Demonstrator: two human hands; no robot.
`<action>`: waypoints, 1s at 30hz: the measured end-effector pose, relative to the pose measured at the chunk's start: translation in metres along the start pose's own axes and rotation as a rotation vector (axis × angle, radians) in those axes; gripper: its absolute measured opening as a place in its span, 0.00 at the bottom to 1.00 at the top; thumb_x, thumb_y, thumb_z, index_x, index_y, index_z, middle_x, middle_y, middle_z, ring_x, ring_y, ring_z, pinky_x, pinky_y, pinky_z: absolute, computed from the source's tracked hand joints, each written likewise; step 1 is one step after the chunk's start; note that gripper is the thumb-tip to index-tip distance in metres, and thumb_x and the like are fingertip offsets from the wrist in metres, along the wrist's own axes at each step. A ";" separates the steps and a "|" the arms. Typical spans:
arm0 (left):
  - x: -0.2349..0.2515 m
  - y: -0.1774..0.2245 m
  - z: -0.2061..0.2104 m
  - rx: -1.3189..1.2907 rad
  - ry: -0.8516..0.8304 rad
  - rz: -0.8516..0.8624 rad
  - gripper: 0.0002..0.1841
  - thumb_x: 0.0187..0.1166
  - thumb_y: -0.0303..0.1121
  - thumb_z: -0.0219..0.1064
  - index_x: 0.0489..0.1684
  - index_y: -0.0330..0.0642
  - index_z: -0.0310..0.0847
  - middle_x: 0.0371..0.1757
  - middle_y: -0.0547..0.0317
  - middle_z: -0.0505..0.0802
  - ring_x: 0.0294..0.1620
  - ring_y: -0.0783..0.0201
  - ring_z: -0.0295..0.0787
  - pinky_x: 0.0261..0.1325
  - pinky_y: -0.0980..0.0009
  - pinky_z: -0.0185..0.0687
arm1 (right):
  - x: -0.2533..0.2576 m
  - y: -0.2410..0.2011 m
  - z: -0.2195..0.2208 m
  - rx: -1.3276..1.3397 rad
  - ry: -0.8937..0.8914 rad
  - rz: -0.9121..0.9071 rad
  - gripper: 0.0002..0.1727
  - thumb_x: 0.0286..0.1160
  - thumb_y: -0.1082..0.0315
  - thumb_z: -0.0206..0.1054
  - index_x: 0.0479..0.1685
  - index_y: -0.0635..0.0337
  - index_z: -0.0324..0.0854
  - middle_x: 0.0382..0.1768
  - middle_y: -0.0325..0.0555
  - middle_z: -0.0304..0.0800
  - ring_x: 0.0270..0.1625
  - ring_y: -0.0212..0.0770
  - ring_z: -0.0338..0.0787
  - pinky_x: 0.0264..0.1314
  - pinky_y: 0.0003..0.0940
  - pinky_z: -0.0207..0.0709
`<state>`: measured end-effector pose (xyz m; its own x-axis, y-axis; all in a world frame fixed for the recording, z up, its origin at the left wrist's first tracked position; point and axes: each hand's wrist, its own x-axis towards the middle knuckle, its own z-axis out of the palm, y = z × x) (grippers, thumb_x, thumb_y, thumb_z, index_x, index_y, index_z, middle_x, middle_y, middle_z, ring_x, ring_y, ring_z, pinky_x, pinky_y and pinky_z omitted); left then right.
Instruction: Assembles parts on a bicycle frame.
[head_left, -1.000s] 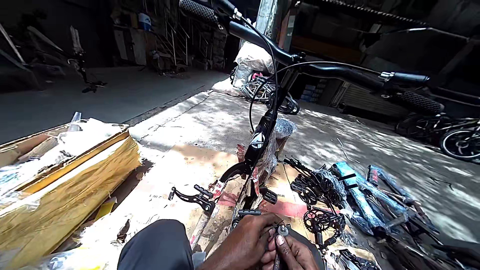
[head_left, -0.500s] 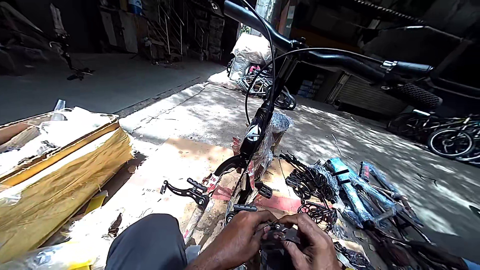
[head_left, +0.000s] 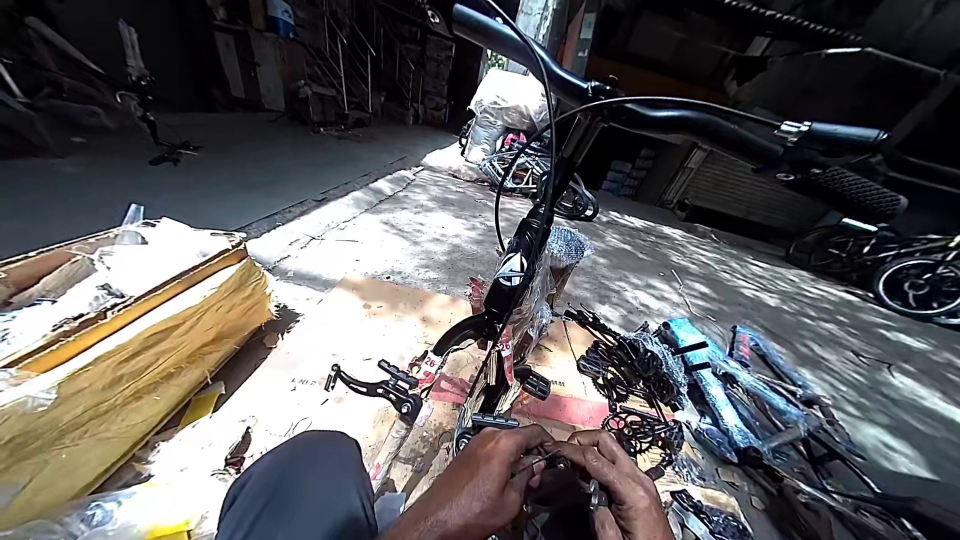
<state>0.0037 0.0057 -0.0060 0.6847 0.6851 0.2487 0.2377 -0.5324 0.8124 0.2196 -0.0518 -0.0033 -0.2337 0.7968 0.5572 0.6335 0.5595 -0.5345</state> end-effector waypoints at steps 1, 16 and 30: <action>0.000 0.000 0.000 0.002 0.000 0.001 0.12 0.90 0.35 0.54 0.58 0.45 0.83 0.37 0.59 0.90 0.38 0.64 0.88 0.48 0.61 0.84 | -0.001 -0.003 -0.001 -0.003 -0.009 0.013 0.17 0.86 0.65 0.57 0.64 0.50 0.90 0.54 0.44 0.89 0.46 0.30 0.88 0.46 0.27 0.85; -0.027 0.009 0.035 0.141 0.337 0.000 0.23 0.94 0.49 0.45 0.76 0.50 0.74 0.66 0.52 0.84 0.56 0.61 0.90 0.45 0.60 0.91 | -0.007 0.001 0.018 -0.036 0.168 -0.021 0.10 0.80 0.64 0.69 0.52 0.55 0.93 0.46 0.39 0.96 0.37 0.25 0.89 0.40 0.21 0.85; -0.077 -0.043 0.010 -0.455 0.121 0.177 0.25 0.83 0.52 0.66 0.65 0.43 0.72 0.39 0.66 0.79 0.34 0.74 0.72 0.35 0.76 0.68 | -0.010 0.007 0.028 0.046 0.258 0.050 0.11 0.79 0.58 0.71 0.51 0.49 0.93 0.40 0.31 0.95 0.26 0.19 0.80 0.26 0.17 0.74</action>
<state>-0.0523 -0.0291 -0.0649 0.5961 0.6709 0.4410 -0.2181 -0.3933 0.8932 0.2060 -0.0492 -0.0303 -0.0037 0.7426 0.6697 0.6037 0.5356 -0.5905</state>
